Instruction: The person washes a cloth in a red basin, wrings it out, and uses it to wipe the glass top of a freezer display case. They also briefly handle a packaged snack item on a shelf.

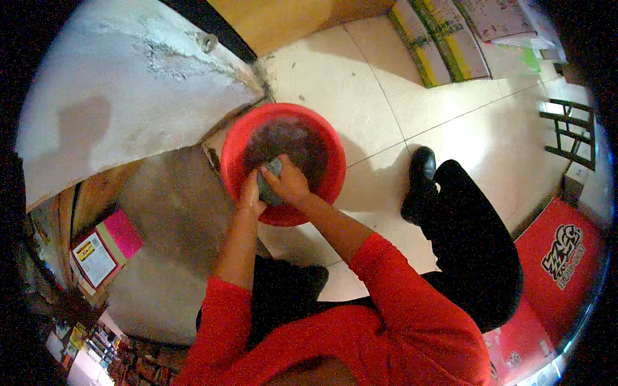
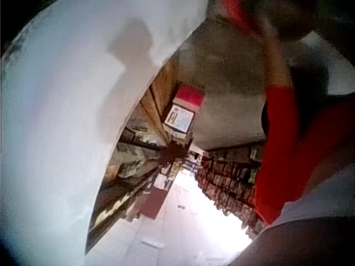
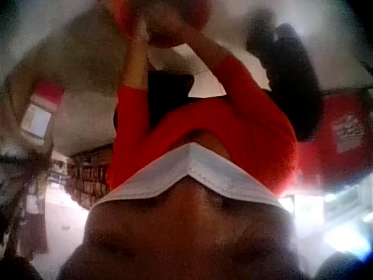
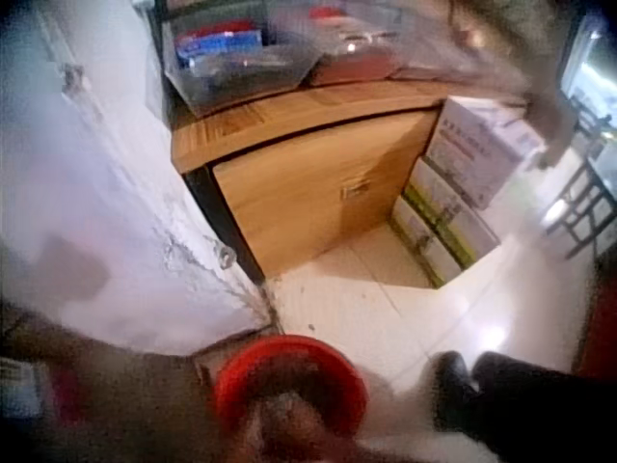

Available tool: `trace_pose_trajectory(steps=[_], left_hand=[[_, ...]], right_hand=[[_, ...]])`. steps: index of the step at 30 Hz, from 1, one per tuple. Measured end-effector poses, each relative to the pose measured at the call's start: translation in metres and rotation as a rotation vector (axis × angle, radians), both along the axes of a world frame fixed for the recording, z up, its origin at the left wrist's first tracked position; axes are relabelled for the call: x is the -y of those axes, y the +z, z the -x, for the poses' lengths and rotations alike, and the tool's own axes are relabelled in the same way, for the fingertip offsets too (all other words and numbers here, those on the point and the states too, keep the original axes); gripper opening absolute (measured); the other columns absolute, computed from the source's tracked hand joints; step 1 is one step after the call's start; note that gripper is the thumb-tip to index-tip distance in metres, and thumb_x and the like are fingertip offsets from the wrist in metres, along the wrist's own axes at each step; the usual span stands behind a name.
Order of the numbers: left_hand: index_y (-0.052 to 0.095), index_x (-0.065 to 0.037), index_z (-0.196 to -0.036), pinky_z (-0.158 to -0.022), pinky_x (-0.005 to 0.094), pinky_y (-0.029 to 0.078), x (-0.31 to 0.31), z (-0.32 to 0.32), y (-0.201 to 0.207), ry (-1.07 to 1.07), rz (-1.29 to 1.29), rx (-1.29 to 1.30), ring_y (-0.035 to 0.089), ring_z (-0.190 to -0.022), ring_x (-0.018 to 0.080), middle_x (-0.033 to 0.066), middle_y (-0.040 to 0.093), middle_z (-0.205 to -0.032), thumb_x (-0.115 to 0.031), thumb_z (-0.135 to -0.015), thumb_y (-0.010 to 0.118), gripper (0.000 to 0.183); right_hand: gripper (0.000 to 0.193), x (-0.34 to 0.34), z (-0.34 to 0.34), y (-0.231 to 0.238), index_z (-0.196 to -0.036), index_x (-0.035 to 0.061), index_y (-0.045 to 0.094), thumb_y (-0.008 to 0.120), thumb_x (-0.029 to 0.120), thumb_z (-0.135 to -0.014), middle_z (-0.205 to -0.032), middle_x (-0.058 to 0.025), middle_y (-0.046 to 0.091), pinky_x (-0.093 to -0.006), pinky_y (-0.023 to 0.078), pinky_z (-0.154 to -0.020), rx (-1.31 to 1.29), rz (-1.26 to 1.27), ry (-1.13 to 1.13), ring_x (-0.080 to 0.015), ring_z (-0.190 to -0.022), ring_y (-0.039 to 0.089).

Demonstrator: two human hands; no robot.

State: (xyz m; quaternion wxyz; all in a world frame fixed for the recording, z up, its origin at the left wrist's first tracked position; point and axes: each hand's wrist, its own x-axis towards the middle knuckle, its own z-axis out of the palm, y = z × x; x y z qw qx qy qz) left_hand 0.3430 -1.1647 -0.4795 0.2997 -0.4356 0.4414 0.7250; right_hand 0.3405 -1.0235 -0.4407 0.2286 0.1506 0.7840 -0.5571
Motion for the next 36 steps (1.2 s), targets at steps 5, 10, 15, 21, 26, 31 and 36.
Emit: trace_pose_trajectory(steps=[5,10,15,21,26,31,36], left_hand=[[0.053,-0.015,-0.119,-0.088,0.0384,0.045,0.008,0.002,-0.001,0.106,-0.157,0.020,0.056,-0.103,0.0225,0.0046,0.058,-0.115,-0.032,-0.084,0.058,0.039],[0.051,-0.016,-0.124,-0.090,0.0446,0.043,0.012,-0.018,-0.066,0.010,0.011,0.007,0.053,-0.110,0.0235,0.0038,0.057,-0.119,-0.036,-0.083,0.060,0.047],[0.049,-0.017,-0.128,-0.091,0.0442,0.045,-0.010,0.008,0.002,0.024,-0.266,0.185,0.054,-0.111,0.0262,0.0056,0.057,-0.123,-0.051,-0.086,0.055,0.054],[0.055,-0.009,-0.120,-0.089,0.0398,0.048,0.010,0.010,0.013,0.158,-0.282,-0.141,0.059,-0.101,0.0255,0.0081,0.062,-0.113,-0.055,-0.089,0.050,0.056],[0.060,-0.008,-0.109,-0.083,0.0388,0.050,-0.005,0.012,0.050,0.066,-0.238,-0.289,0.061,-0.089,0.0233,0.0084,0.064,-0.099,-0.041,-0.090,0.056,0.039],[0.059,-0.008,-0.111,-0.085,0.0374,0.050,0.020,-0.002,-0.021,0.088,-0.421,-0.242,0.060,-0.093,0.0227,0.0077,0.063,-0.103,-0.035,-0.091,0.053,0.034],[0.060,-0.009,-0.108,-0.083,0.0365,0.050,0.003,-0.003,-0.026,0.102,-0.413,-0.192,0.061,-0.091,0.0220,0.0066,0.064,-0.100,-0.035,-0.091,0.053,0.032]], right_hand=[[0.071,-0.013,-0.003,-0.038,-0.138,0.0054,0.028,0.065,0.028,-0.083,-0.128,-0.0266,0.047,-0.0478,0.045,-0.091,-0.231,-0.193,-0.048,-0.0459,-0.111,0.052],[0.071,-0.022,0.008,-0.042,-0.140,0.0082,0.031,0.063,0.030,-0.082,-0.129,-0.0266,0.047,-0.0483,0.044,-0.092,0.038,-0.323,0.325,-0.0437,-0.108,0.054],[0.058,-0.028,0.032,-0.054,-0.130,0.0057,0.044,0.064,0.030,-0.081,-0.119,-0.0246,0.054,-0.0446,0.043,-0.094,0.185,0.072,0.076,-0.0385,-0.110,0.054],[0.057,0.007,-0.010,0.009,-0.124,0.0085,0.051,0.071,0.012,-0.071,-0.113,-0.0183,0.055,-0.0419,0.042,-0.093,-0.234,0.187,0.290,-0.0361,-0.109,0.052],[0.065,0.026,-0.036,0.050,-0.126,0.0204,0.053,0.075,0.012,-0.066,-0.113,-0.0141,0.053,-0.0430,0.046,-0.086,-0.533,-0.068,0.368,-0.0343,-0.105,0.053],[0.040,0.027,-0.035,0.041,-0.105,0.0206,0.064,0.075,0.019,-0.067,-0.106,-0.0111,0.054,-0.0405,0.050,-0.078,-0.720,-0.179,0.389,-0.0311,-0.099,0.056],[0.036,0.021,-0.023,0.017,-0.103,0.0129,0.059,0.069,0.032,-0.074,-0.103,-0.0144,0.056,-0.0475,0.051,-0.072,-0.549,-0.221,0.360,-0.0360,-0.087,0.061]])
